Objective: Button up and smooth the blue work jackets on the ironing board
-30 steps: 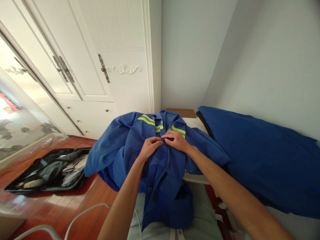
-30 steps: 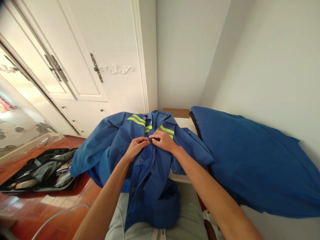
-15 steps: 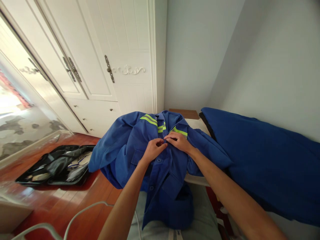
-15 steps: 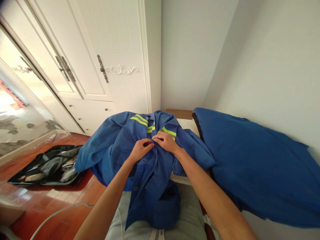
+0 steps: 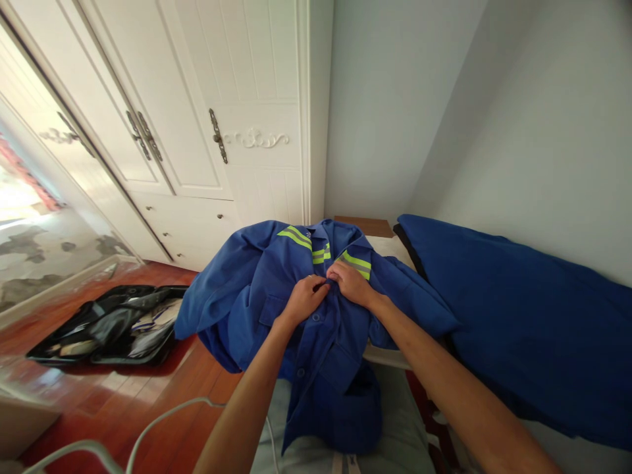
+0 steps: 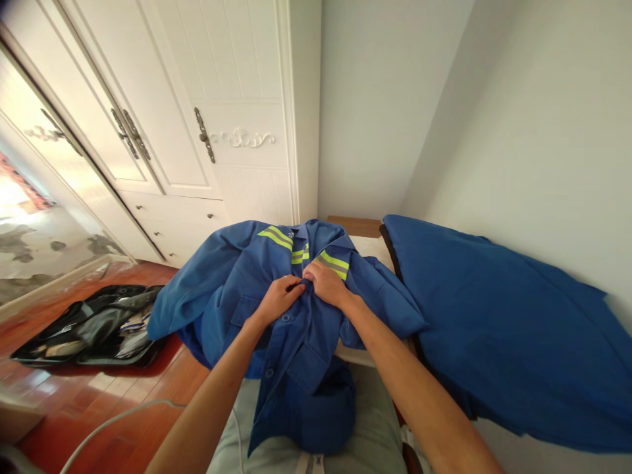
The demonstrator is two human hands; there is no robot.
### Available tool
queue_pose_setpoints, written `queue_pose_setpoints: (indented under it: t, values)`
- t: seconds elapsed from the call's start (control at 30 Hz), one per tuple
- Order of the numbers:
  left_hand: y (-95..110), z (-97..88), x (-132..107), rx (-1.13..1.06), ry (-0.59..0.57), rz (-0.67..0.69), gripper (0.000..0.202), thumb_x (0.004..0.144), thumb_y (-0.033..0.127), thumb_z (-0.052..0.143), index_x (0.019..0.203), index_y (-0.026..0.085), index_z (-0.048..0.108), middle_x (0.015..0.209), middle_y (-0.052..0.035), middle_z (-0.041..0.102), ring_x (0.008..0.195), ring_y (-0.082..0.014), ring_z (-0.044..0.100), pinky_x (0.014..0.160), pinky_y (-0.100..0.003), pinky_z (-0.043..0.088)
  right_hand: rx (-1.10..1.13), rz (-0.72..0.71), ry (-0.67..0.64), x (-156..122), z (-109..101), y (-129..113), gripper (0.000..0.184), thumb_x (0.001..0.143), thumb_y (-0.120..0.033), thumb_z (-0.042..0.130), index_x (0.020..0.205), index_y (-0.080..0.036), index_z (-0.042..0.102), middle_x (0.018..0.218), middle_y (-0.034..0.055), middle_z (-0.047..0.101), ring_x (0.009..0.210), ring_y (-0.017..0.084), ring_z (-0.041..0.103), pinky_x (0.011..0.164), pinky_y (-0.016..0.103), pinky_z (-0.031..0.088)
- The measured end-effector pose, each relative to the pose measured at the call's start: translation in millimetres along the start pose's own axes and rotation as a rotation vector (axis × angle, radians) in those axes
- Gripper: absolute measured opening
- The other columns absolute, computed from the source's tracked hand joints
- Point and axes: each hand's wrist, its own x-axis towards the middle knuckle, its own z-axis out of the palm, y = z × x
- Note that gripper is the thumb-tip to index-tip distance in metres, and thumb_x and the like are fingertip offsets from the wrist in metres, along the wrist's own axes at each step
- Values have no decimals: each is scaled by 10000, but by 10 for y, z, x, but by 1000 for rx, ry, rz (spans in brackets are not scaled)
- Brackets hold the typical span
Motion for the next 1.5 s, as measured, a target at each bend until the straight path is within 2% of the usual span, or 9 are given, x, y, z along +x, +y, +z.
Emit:
queue_pose_setpoints:
  t: [0.23, 0.37, 0.53, 0.7, 1.0, 1.23, 1.4, 1.5]
  values:
    - [-27, 36, -9, -89, 36, -60, 157, 869, 307, 607, 842, 191, 707, 825, -38, 689, 784, -182, 618, 733, -289, 446, 13, 29, -38, 12, 6, 54, 194, 952, -203, 407, 849, -193, 572, 869, 43, 584, 818, 184, 529, 769, 312, 429]
    - [-51, 81, -13, -128, 90, -118, 124, 832, 286, 645, 894, 185, 683, 841, -33, 698, 756, -172, 629, 711, -286, 469, 35, 35, -50, 5, 4, 69, 191, 951, -214, 398, 846, -194, 557, 869, 40, 580, 814, 179, 526, 778, 311, 430]
    - [-47, 115, -18, -201, 158, -169, 235, 780, 215, 684, 992, 197, 586, 939, -33, 719, 771, -164, 665, 699, -281, 491, 56, 39, -54, -10, 13, 89, 191, 956, -241, 399, 847, -196, 549, 870, 42, 577, 833, 185, 524, 782, 319, 435]
    - [-43, 108, -27, -248, 128, -163, 231, 795, 206, 667, 1001, 214, 563, 780, 15, 708, 769, -169, 686, 720, -284, 492, 90, 38, -66, -7, 2, 91, 192, 955, -258, 405, 833, -201, 541, 869, 42, 573, 829, 184, 521, 793, 320, 441]
    - [-4, 124, -32, -296, 165, -158, 234, 778, 161, 648, 996, 203, 577, 816, 0, 704, 802, -168, 681, 728, -278, 482, 174, 48, -86, 15, -32, 77, 156, 912, -222, 454, 808, -190, 566, 841, 33, 585, 812, 175, 542, 821, 320, 450]
    - [-19, 70, -36, -379, 141, -156, 191, 757, 206, 689, 937, 182, 631, 834, -30, 701, 836, -179, 677, 736, -277, 482, 212, 55, -50, -54, -63, -10, 186, 941, -287, 471, 878, -182, 612, 900, 52, 625, 869, 189, 568, 841, 332, 447]
    - [-69, 49, -26, -478, 110, -168, 220, 743, 242, 721, 925, 172, 619, 812, -26, 697, 789, -165, 675, 737, -276, 498, 225, 80, -93, -110, -113, -41, 248, 894, -400, 612, 1011, -187, 658, 946, 50, 646, 799, 177, 556, 712, 292, 447]
    - [-109, 55, -16, -518, 100, -177, 233, 724, 223, 734, 917, 171, 616, 797, -17, 695, 771, -156, 672, 734, -271, 497, 234, 80, -114, -122, -131, -27, 248, 882, -382, 628, 1029, -188, 675, 973, 60, 660, 813, 182, 569, 706, 292, 451]
